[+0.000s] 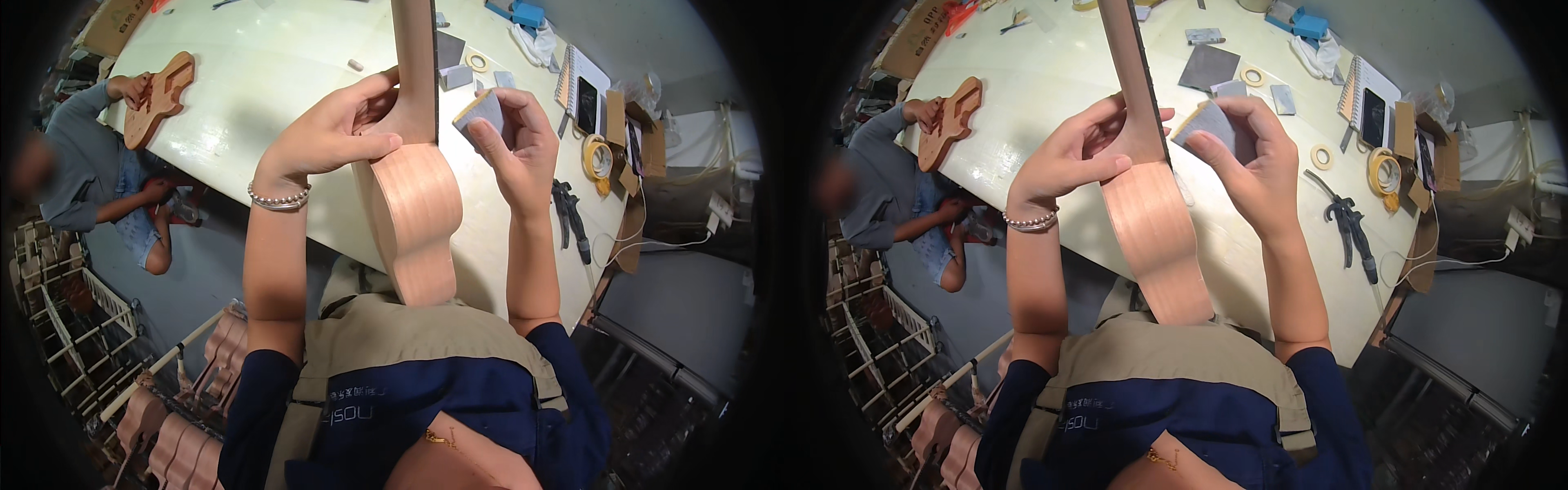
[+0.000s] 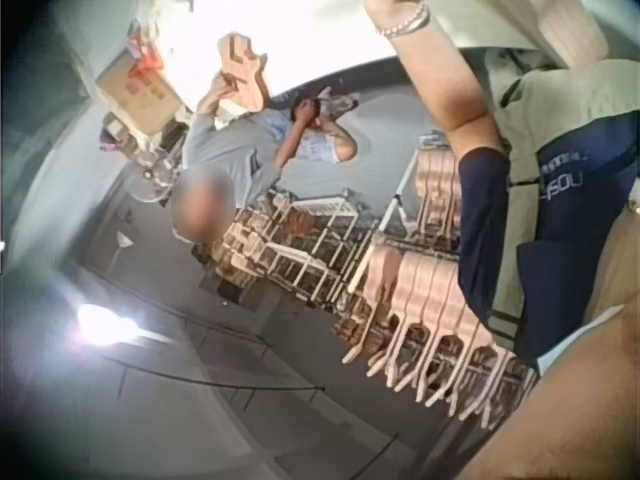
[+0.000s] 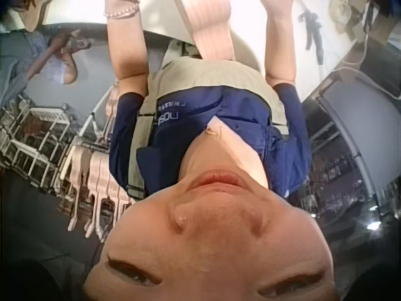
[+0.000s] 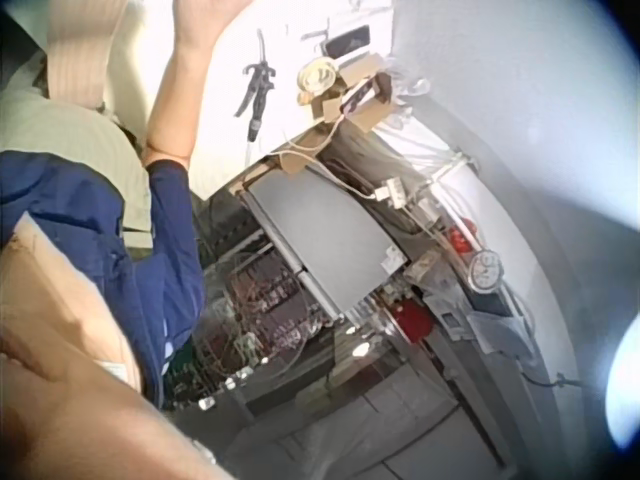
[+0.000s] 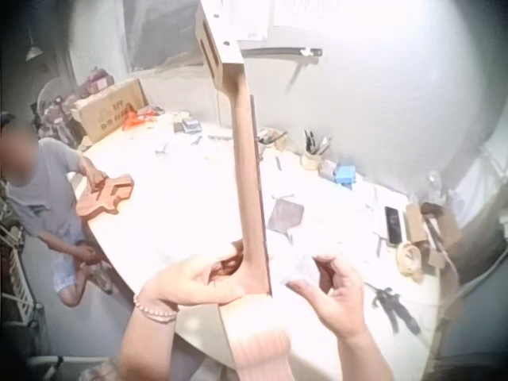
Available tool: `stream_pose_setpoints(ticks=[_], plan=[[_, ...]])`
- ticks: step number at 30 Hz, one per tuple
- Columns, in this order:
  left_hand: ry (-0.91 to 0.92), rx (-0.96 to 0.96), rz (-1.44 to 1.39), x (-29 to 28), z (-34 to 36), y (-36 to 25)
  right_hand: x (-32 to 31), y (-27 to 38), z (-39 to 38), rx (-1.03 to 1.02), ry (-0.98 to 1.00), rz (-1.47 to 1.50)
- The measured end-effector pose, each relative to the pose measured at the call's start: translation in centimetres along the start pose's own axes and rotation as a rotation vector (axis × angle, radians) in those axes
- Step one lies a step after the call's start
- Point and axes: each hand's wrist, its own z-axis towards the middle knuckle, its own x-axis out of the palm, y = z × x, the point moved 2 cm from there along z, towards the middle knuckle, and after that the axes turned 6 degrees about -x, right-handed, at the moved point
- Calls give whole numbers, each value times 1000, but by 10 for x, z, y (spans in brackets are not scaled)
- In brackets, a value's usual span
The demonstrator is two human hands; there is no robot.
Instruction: The person retrieves a guitar body from a rack and sands the headstock and neck with sandpaper. They rotate the guitar to access different surfaces, then place it back on the rack. Another person is visible working on a separate guitar body in the background.
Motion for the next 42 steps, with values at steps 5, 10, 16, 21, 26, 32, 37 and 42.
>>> stream_pose_setpoints(ticks=[5, 10, 16, 21, 26, 32, 37, 42], plan=[[-130, -48, 55, 4, 10, 4, 10, 10, 16, -265, 42, -193], [-346, 83, -67, 27, 21, 25, 4, 5, 25, -306, 39, -339], [-424, 100, -170, 34, 27, 27, 15, 17, 16, -300, 115, -585], [-384, 107, -74, 36, 28, 30, 5, 24, 27, -343, 162, -596], [-365, 82, -199, 38, 30, 28, 14, 33, 23, -315, 171, -667], [-305, 19, 125, 27, 29, 17, -52, 35, 21, -319, -18, -483], [-155, -29, 227, 12, 41, 8, -103, 7, -24, -241, -111, -263], [-114, -205, 255, -17, 79, -7, -98, -3, -80, 64, -200, -218]])
